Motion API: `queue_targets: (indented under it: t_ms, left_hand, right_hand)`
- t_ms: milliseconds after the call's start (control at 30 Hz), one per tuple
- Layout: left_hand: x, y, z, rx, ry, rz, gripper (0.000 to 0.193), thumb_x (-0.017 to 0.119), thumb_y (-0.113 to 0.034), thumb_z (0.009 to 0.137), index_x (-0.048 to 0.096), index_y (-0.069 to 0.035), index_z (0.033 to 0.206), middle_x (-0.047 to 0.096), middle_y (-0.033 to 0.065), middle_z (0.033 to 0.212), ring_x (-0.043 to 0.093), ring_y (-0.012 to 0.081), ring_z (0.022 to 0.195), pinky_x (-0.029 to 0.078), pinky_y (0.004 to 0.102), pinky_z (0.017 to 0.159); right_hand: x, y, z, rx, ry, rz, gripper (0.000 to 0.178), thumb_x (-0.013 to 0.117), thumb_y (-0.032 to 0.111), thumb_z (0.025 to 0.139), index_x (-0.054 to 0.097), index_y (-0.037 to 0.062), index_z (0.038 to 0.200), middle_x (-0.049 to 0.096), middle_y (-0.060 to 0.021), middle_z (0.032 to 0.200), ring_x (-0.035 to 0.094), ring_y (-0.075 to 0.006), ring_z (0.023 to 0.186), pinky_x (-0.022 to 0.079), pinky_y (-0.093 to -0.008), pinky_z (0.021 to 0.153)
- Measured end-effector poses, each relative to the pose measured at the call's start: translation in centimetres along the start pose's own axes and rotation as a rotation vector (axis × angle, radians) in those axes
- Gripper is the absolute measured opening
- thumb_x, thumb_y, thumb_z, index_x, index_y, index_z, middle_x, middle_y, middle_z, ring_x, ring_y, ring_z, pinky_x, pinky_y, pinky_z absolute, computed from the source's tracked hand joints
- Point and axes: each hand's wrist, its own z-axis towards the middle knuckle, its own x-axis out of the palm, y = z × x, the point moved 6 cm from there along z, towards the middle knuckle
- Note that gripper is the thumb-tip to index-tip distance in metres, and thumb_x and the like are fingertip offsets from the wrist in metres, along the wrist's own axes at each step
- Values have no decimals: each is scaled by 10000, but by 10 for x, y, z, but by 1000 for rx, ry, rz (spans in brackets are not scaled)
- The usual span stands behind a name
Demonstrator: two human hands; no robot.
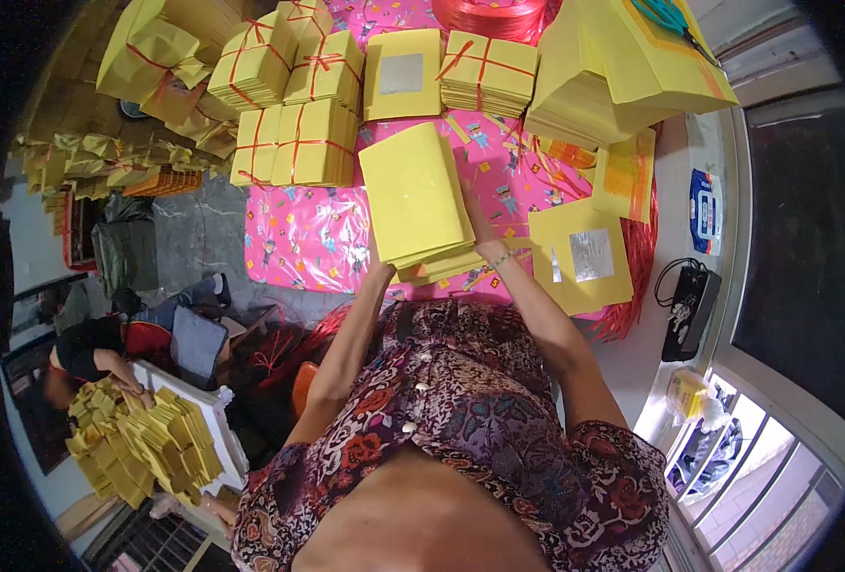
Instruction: Bundling and tying stacks of joss paper with red string.
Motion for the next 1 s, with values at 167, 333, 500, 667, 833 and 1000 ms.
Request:
queue_targets:
  t_ms: [167,333,500,667,833,1000]
  left_hand:
    - [-2,13,4,-16,-164,-201,449,598,-246,897,504,7,1255,601,110,1142,602,211,1002,496,325,858]
    - [-13,30,6,-231,-107,-573,453,569,-289,912,507,10,1246,572,122,1188,580,209,1053,491,324,865]
    - [2,-10,-7,-77,-119,-504,539,479,-290,953,269,-47,1387,395,137,1349,468,215,1188,414,326,967]
    - [5,-14,-9,-38,38,-172,688,417,-264,982,21,-99,1520,262,150,1491,381,215,1284,371,342,1041]
    - [-5,-6,-11,-65,87,-6,679,446,-246,967,83,-68,1513,361,142,1422,433,216,1231,399,337,1011]
    - [-1,-60,-14,81,-35,-71,595,414,-287,985,204,-26,1477,337,161,1445,424,241,1254,357,341,1048]
  right_hand:
    - [-7,-2,-2,2,-41,1,633,346,550,979,272,177,1486,418,-4,1422,455,-117,1229,416,-303,1003]
    - [-13,-2,-16,-7,-81,-1,636,345,551,979,261,186,1492,409,0,1431,451,-114,1233,416,-301,1002]
    - [-17,4,-21,-19,-85,-43,630,329,531,991,220,181,1503,404,-15,1436,456,-116,1233,434,-288,986]
    - [-15,5,-17,28,-87,-95,633,326,532,991,219,174,1502,411,-27,1430,466,-119,1226,443,-285,975]
    - [-14,5,-12,79,-96,-162,637,322,533,991,216,165,1501,419,-41,1421,479,-124,1217,455,-282,962]
    - [15,37,-34,-30,-50,-587,681,286,560,986,148,155,1516,284,-74,1512,316,-162,1352,315,-314,1090]
